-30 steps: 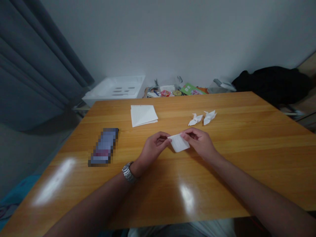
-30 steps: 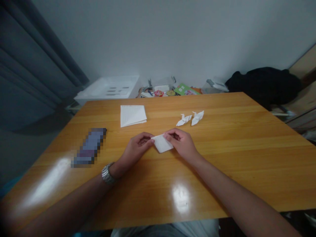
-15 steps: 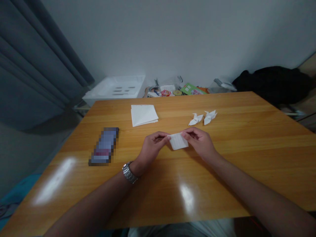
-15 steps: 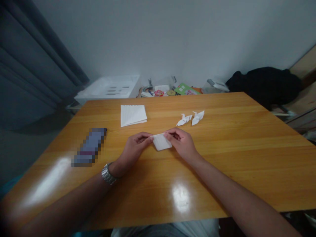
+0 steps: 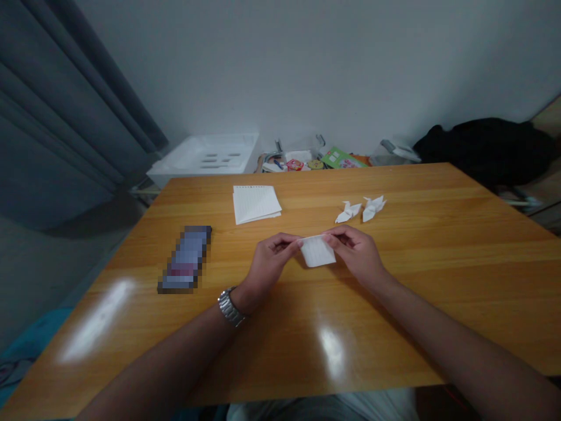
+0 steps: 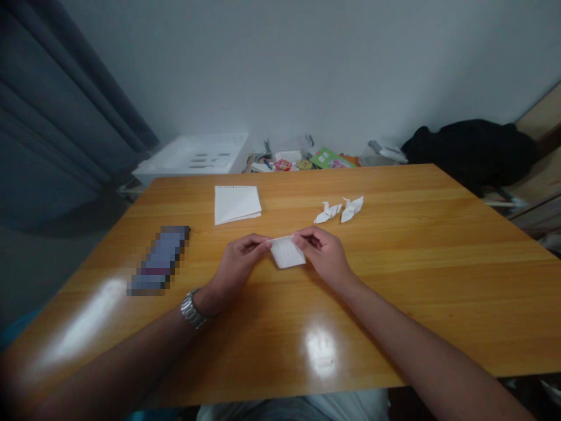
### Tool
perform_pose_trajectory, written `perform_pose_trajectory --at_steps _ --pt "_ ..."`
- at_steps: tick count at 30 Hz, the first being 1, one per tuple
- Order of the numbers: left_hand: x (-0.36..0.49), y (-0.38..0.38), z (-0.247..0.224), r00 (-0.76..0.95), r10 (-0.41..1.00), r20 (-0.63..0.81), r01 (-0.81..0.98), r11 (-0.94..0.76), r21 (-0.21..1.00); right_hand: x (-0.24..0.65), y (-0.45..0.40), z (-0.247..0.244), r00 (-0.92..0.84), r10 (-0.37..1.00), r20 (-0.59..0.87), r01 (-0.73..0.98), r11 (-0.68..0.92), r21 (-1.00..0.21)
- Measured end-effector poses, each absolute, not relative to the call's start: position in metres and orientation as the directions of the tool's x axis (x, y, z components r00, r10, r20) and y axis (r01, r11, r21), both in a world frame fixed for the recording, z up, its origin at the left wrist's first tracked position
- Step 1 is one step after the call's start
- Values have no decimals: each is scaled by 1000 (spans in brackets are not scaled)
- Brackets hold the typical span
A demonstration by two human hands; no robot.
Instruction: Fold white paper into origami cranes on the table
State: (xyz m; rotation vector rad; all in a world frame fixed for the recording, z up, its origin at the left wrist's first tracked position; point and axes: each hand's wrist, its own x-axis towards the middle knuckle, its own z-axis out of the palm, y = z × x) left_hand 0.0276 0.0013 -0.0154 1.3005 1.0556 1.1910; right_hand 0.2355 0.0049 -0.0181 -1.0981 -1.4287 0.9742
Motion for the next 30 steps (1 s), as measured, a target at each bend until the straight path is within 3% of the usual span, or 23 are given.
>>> perform_pose_trajectory --at_steps 16,30 --pt "29 0 -16 86 984 153 11 -155 988 232 5 -19 -73 968 242 78 247 -966" --pt "20 2 -13 164 948 272 332 -312 890 237 3 -20 -234 955 182 209 232 -950"
